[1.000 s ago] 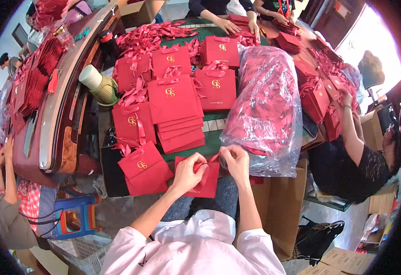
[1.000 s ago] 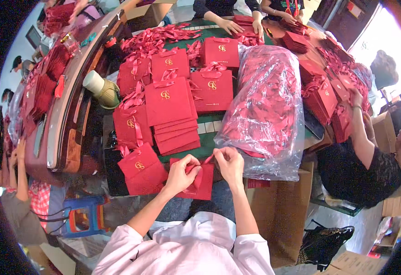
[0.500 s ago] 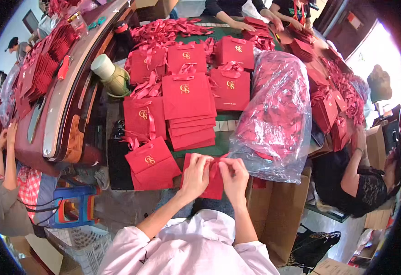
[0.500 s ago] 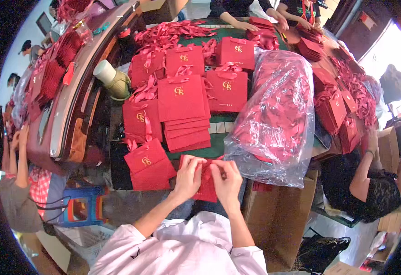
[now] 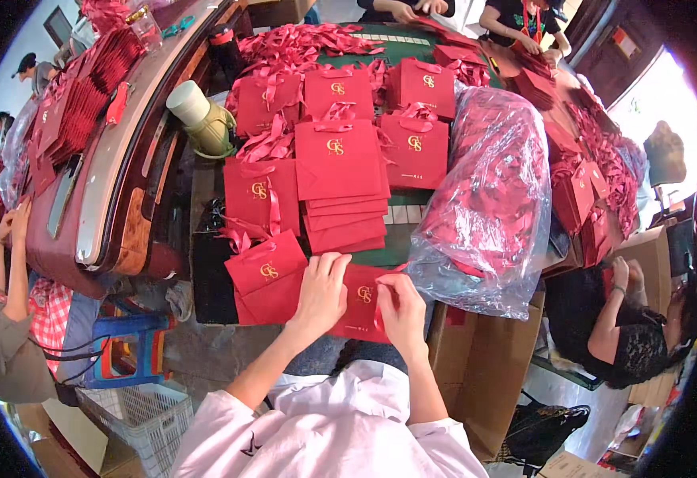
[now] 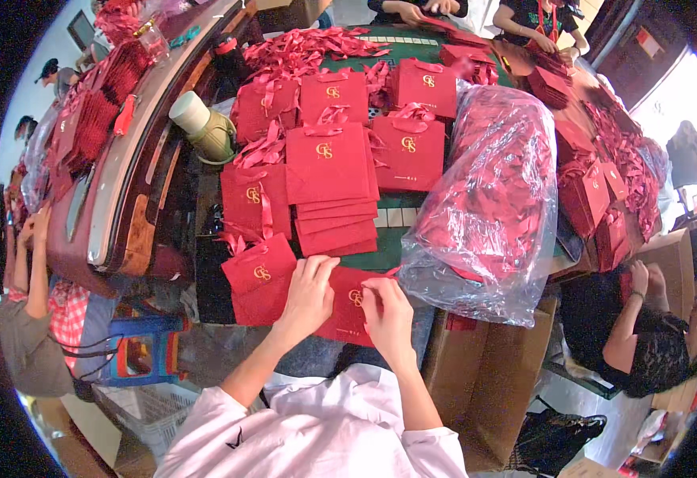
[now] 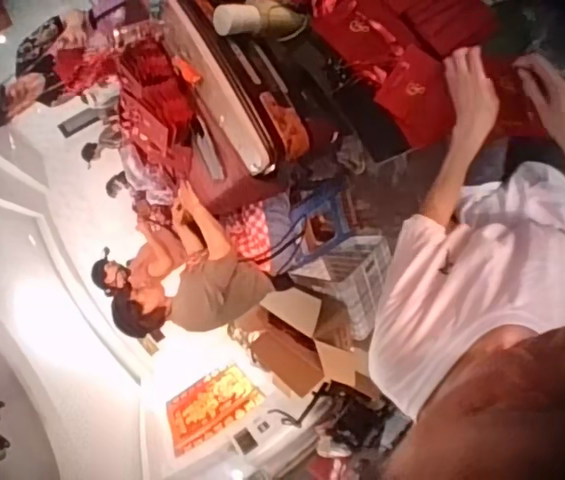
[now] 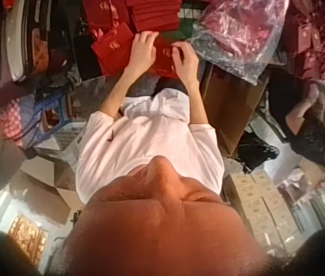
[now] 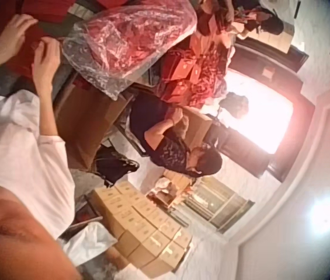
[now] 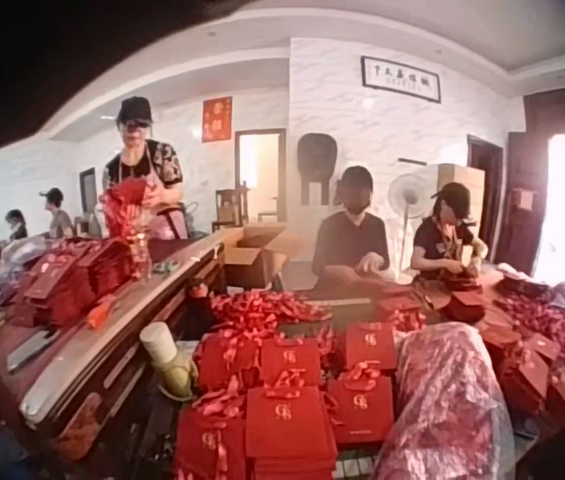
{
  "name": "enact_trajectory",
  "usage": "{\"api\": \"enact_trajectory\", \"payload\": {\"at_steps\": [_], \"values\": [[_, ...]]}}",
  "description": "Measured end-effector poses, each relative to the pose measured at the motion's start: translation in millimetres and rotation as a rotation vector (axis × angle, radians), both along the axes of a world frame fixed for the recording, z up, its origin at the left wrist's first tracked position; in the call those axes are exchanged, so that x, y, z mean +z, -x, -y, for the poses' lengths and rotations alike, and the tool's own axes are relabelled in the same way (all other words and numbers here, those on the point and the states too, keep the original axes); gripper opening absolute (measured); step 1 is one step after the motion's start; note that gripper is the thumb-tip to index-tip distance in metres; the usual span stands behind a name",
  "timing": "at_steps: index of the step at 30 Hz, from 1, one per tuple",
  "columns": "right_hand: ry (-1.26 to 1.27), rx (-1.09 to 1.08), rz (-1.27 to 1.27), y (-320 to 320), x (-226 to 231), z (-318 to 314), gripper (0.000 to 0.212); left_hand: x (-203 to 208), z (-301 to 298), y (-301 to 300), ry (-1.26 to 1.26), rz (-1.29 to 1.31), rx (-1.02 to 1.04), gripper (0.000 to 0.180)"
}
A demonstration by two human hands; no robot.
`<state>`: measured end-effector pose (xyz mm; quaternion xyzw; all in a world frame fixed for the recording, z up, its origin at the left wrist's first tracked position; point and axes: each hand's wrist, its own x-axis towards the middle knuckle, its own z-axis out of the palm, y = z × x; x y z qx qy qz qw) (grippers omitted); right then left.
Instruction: The person attaches ribbon handles to paper gift bags by hand, threading and tying ribbons onto each bag at a table.
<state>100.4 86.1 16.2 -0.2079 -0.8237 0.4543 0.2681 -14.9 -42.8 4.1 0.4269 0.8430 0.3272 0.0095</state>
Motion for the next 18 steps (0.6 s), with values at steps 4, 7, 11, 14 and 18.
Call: {"api": "enact_trajectory", "payload": {"at_steps": [4, 7, 11, 14, 18], "values": [[-0.178, -0.013, 0.087, 11.8, -21.2, 5.0, 0.011, -18.8, -8.4, 8.2, 0.131, -0.128, -0.029, 0.043], [-0.213, -0.029, 0.132, 15.0, -33.6, 5.5, 0.011, -26.3, -9.2, 11.8, 0.258, -0.149, -0.090, 0.041], [-0.163, -0.039, 0.149, 14.8, -42.1, 2.8, 0.009, -25.1, -9.5, 12.6, 0.228, -0.134, -0.094, 0.026], [-0.098, -0.027, 0.175, 11.6, -42.3, 0.6, 0.010, -15.6, -11.4, 12.6, 0.207, -0.088, -0.115, 0.019], [-0.126, -0.029, 0.164, 10.8, -36.0, 4.4, 0.011, -15.9, -9.1, 18.0, 0.166, 0.029, -0.147, 0.017]]}}
